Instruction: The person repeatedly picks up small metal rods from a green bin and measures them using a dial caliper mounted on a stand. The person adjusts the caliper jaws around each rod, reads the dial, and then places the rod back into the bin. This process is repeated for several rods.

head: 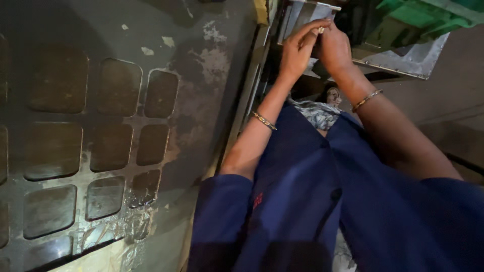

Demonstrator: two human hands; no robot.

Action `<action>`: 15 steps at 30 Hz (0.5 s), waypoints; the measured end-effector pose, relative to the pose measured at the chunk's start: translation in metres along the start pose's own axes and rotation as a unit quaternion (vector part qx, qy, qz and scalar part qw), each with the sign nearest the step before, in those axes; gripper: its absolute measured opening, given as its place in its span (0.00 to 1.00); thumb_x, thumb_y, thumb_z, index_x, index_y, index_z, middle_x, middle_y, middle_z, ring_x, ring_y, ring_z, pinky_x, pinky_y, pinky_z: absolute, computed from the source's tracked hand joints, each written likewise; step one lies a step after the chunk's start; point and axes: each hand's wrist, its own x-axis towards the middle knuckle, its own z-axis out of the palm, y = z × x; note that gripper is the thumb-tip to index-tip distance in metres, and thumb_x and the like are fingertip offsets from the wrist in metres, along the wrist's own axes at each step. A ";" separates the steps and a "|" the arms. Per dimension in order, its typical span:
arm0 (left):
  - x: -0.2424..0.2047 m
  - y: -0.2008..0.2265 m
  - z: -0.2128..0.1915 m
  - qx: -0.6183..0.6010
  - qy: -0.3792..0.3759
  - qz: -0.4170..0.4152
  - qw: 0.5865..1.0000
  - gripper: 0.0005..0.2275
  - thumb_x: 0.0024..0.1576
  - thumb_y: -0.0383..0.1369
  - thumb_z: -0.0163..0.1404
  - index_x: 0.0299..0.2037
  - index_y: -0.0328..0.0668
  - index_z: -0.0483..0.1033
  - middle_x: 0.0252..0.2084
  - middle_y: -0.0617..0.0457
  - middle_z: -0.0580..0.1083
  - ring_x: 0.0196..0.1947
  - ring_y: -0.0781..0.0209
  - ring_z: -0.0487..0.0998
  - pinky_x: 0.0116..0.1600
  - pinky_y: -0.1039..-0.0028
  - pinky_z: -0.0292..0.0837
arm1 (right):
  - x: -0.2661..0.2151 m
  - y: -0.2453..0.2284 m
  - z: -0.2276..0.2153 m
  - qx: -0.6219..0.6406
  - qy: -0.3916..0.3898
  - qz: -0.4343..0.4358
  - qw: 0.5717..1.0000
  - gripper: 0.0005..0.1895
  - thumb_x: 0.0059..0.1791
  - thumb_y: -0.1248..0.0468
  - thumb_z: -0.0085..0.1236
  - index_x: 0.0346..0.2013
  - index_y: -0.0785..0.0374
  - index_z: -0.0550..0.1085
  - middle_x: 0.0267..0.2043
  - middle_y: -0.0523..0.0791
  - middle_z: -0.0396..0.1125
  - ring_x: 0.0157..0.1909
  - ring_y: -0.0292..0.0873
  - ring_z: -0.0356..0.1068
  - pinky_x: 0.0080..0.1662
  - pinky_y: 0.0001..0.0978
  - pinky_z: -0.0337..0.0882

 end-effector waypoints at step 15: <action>0.020 -0.003 0.054 -0.028 -0.033 -0.070 0.997 0.16 0.69 0.28 0.46 0.66 0.37 0.71 0.65 0.46 0.74 0.67 0.58 0.74 0.71 0.69 0.66 | -0.070 0.075 -0.120 0.283 0.216 0.194 0.914 0.12 0.65 0.61 0.44 0.60 0.65 0.66 0.46 0.51 0.73 0.47 0.46 0.78 0.49 0.39 0.80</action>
